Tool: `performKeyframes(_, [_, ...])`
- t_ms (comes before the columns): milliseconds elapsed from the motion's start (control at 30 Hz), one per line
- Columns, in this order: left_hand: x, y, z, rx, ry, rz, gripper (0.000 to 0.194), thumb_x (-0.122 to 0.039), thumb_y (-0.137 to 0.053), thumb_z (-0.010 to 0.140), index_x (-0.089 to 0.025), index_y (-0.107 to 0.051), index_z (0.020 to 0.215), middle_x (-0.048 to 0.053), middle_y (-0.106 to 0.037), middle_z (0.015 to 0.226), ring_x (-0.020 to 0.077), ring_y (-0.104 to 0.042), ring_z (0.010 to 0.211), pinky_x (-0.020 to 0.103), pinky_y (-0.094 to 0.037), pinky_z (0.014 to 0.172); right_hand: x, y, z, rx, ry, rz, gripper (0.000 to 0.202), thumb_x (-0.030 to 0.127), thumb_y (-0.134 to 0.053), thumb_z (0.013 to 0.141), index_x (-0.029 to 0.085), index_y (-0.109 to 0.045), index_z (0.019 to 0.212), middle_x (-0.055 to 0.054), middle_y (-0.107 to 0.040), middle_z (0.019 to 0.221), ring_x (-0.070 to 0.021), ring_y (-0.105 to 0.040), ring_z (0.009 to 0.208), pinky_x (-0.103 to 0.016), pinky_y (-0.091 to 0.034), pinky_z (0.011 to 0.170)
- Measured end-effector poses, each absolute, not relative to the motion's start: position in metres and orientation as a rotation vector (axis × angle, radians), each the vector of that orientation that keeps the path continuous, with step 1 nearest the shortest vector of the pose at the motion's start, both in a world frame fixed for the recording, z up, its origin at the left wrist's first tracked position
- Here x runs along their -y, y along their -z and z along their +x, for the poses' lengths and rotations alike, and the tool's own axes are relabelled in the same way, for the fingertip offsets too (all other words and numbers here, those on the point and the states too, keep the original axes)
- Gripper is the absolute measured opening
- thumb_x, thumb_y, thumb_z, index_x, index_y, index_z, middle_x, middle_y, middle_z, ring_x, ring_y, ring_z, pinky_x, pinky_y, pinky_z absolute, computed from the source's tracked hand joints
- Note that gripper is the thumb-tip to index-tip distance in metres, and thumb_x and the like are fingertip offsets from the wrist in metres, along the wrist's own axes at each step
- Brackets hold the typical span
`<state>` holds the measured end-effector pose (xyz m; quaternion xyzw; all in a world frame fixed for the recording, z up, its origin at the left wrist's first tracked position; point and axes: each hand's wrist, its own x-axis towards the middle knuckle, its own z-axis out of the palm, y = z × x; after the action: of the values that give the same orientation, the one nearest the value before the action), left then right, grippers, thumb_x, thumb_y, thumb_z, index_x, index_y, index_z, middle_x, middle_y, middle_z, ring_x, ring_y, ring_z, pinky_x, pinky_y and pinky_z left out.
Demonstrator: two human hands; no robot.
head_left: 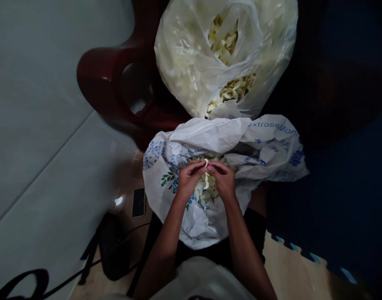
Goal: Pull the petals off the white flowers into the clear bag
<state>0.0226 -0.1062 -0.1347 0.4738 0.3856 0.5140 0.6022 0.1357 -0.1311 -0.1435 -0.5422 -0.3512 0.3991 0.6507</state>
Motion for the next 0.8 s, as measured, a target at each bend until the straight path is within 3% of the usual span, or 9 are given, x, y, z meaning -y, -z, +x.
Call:
performKeyframes(433, [0.108,0.126,0.026,-0.942,-1.168,1.197,0.022,-0.028,-0.066,0.075,-0.02,-0.071,0.095,0.006,-0.066,0.1,0.0169,-0.06,0.096,0.029,-0.046,0.087,0.136,0.132,0.144,0.884,-0.867,-1.199,0.019,0.028,-0.074,0.063,0.023,-0.071,0.081,-0.002,-0.069,0.087,-0.0176,-0.063,0.08,-0.033,-0.051,0.077])
performKeyframes(667, [0.108,0.126,0.025,-0.945,-1.19,1.203,0.021,-0.028,-0.066,0.076,-0.02,-0.071,0.094,0.005,-0.067,0.099,0.0166,-0.06,0.096,0.028,-0.046,0.087,0.136,0.132,0.144,0.943,-0.877,-1.219,0.017,0.031,-0.07,0.07,0.024,-0.07,0.085,-0.002,-0.07,0.088,-0.0183,-0.065,0.082,-0.034,-0.052,0.076])
performKeyframes(800, [0.108,0.125,0.025,-0.967,-1.191,1.203,0.023,-0.03,-0.064,0.077,-0.021,-0.07,0.097,0.005,-0.066,0.102,0.0164,-0.06,0.097,0.028,-0.045,0.088,0.137,0.125,0.141,1.021,-0.814,-1.254,0.013,0.031,-0.064,0.075,0.025,-0.07,0.085,-0.003,-0.068,0.093,-0.0202,-0.062,0.091,-0.037,-0.047,0.087])
